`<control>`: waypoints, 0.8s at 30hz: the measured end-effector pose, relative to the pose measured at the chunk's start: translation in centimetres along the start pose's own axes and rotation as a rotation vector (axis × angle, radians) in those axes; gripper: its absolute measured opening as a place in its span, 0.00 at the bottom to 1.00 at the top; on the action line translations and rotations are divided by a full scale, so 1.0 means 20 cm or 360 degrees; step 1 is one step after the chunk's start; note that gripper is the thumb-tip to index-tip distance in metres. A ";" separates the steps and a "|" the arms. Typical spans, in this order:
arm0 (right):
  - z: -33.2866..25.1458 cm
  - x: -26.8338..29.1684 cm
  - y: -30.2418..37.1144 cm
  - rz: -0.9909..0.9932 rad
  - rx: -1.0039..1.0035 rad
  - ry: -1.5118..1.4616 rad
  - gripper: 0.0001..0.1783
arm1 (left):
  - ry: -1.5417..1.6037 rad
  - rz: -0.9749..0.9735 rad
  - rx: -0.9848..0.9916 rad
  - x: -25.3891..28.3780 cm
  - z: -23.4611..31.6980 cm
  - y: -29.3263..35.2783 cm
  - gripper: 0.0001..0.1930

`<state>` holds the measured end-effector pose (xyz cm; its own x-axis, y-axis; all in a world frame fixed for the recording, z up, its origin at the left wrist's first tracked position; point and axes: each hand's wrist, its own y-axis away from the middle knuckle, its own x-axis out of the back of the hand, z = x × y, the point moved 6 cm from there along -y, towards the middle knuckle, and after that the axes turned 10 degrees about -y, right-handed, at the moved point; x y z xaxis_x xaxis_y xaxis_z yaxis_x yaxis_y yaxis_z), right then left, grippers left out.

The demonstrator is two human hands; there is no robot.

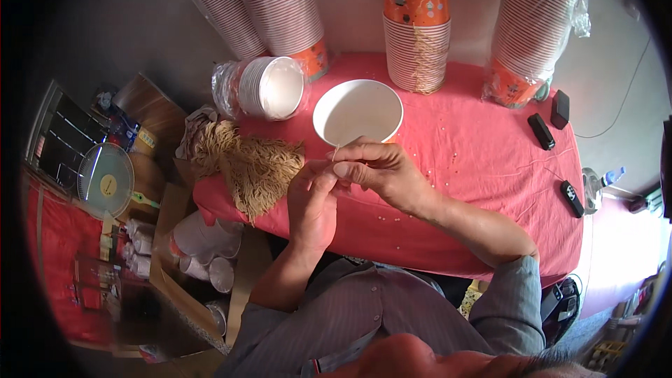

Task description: Manually attaching plastic handles to paper food buckets.

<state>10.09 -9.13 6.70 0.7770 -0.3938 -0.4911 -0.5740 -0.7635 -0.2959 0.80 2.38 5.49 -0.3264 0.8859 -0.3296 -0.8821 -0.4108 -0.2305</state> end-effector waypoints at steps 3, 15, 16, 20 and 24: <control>0.02 0.02 -0.01 0.0015 0.0004 -0.0055 0.14 | 0.0047 0.0011 0.0014 0.00 -0.03 0.00 0.08; -0.09 0.07 0.00 0.0112 0.0001 0.0150 0.06 | -0.0244 0.0012 -0.0033 -0.08 -0.03 0.00 0.09; -0.14 0.09 -0.01 0.0155 0.0027 0.0155 0.07 | -0.0414 0.0037 -0.0185 -0.06 -0.01 0.01 0.09; -0.39 0.23 -0.04 0.0241 0.0215 0.0240 0.08 | -0.1079 0.0282 -0.0708 0.11 0.11 -0.01 0.09; -0.50 0.35 -0.08 0.0292 0.0136 0.0080 0.08 | -0.1989 0.0169 -0.1220 0.08 0.27 -0.13 0.09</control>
<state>19.04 -15.78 11.82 0.6680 -0.5491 -0.5023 -0.7254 -0.6311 -0.2748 0.70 5.94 10.52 -0.8035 0.2878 0.5211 -0.5740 -0.1424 -0.8064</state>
